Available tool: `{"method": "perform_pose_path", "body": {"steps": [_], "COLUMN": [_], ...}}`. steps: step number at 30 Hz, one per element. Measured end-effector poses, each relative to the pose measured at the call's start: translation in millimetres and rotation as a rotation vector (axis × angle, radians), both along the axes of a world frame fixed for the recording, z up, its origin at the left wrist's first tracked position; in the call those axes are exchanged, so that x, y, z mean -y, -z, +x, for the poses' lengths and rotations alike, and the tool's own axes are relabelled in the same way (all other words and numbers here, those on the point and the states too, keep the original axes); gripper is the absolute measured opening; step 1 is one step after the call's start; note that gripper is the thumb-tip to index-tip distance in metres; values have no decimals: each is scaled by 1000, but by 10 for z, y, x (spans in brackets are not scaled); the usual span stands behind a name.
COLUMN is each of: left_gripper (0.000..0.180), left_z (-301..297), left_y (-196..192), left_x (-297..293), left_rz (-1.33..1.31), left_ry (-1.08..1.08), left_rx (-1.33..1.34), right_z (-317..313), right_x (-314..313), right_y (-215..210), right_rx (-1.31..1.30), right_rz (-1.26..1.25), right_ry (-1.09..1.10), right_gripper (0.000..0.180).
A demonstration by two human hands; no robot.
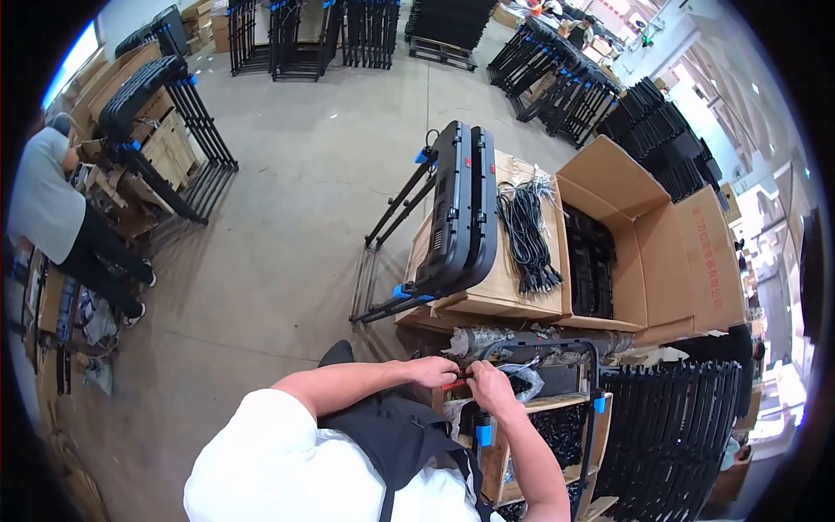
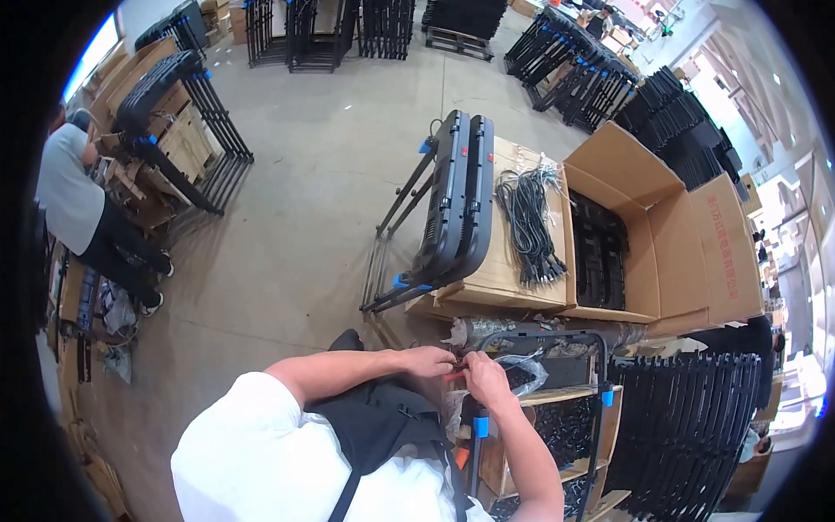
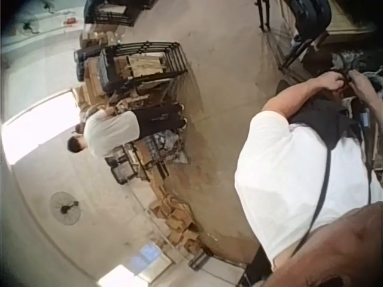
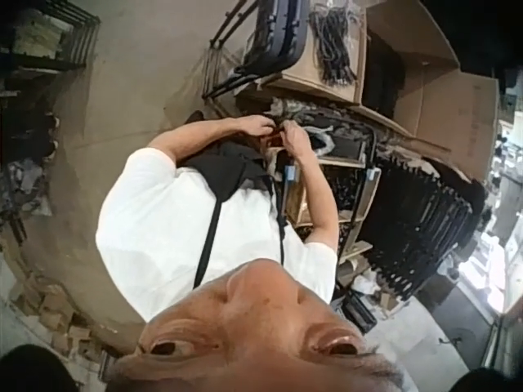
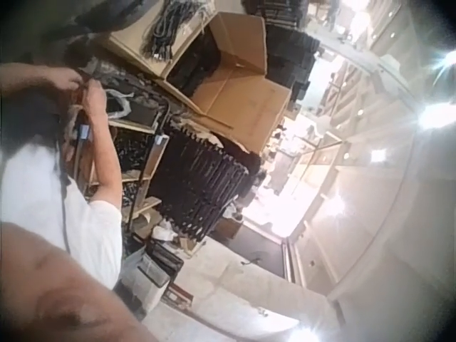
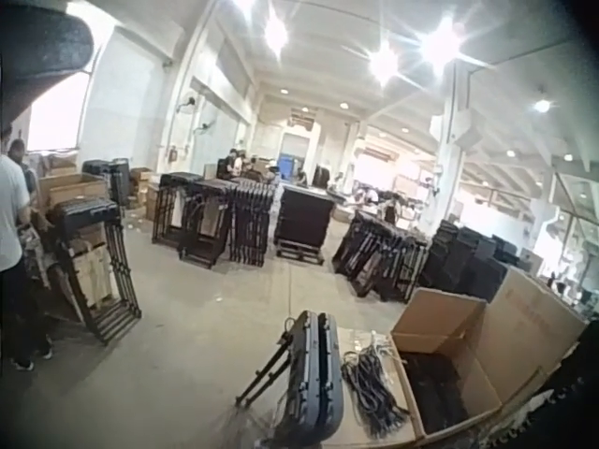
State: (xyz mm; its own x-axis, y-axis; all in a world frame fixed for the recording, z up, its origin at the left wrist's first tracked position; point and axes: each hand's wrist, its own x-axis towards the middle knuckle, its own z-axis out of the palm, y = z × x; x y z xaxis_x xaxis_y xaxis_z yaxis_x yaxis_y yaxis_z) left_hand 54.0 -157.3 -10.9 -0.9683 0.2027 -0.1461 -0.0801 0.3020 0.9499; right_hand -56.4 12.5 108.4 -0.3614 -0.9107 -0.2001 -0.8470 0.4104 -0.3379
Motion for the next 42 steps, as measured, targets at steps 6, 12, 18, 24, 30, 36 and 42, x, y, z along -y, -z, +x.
{"method": "perform_pose_path", "body": {"steps": [6,12,18,24,30,36,42], "left_gripper": [41,37,36,35,35,35,36], "left_z": [-35,-89,-97,-94,-125,-183,-199], "left_y": [-90,-186,-320,-197,-207,-140,-341], "left_x": [49,107,122,132,139,19,30], "left_rz": [11,87,175,173,114,98,25], "left_ry": [18,-57,-62,-71,-58,-20,16], "left_rx": [37,115,234,208,269,212,261], "right_z": [67,54,44,47,-1,20,139], "right_x": [-18,-4,-75,-3,54,70,-11], "right_y": [-60,46,106,106,101,2,54], "right_rx": [57,83,181,140,112,111,82], "right_rz": [-6,-351,-379,-341,-287,-120,-122], "right_ry": [218,123,201,165,69,86,173], "right_gripper": [21,15,17,18,14,14,12]}}
